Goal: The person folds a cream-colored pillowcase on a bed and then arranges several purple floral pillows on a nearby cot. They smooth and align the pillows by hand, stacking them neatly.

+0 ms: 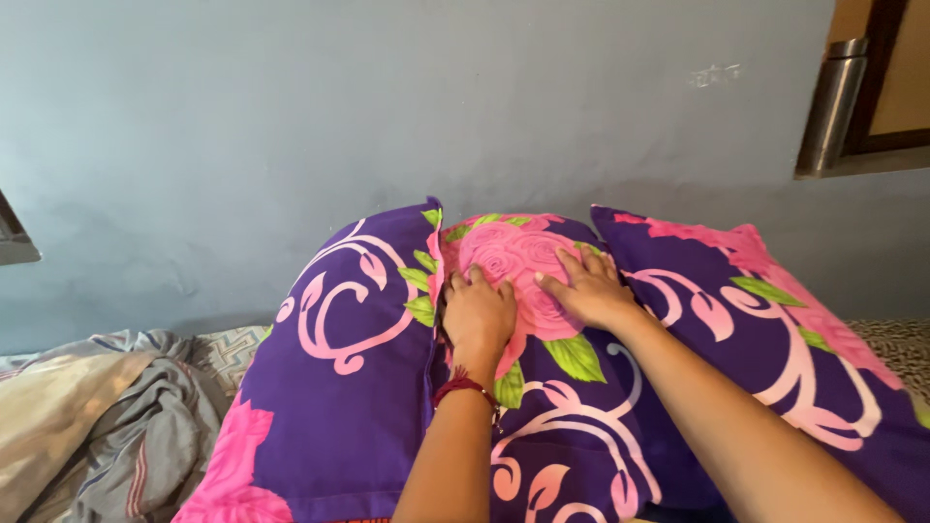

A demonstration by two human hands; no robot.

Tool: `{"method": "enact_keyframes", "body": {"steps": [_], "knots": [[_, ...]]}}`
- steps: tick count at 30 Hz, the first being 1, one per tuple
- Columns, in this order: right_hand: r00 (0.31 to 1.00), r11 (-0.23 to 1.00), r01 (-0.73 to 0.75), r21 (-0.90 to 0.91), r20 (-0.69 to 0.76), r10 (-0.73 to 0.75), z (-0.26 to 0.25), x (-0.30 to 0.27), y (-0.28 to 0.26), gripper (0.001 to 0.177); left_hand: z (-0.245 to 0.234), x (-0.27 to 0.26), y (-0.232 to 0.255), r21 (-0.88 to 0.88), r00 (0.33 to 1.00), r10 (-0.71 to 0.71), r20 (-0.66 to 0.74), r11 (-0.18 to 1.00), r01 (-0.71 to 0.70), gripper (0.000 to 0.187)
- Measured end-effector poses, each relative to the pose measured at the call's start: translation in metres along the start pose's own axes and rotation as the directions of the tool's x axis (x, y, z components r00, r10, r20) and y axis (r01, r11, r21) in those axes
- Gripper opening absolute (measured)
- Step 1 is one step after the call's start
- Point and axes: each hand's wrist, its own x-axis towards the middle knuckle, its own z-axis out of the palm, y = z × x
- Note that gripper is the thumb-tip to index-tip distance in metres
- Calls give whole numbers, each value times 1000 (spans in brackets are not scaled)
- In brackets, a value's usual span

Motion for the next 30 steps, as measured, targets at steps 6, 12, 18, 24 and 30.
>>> {"method": "enact_keyframes", "body": {"steps": [6,12,18,24,30], "knots": [[939,951,172,257,-333,-80,-14,2,36,55,13,-3,63,109,962,247,-116,966,-235,63],[837,950,272,151,-524,-157,-31,-3,105,42,38,-26,147,9,934,356,-32,934,-356,61],[879,995,95,15,-470,-77,-56,-20,176,47,79,-57,188,-151,881,469,53,876,-458,57],[976,979,-190,-80,-121,179,-68,-59,215,66,121,-96,202,-312,876,482,21,836,-452,62],[943,960,-272,-63,-214,253,-68,-74,235,71,106,-108,208,-292,942,307,139,921,-257,74]]}}
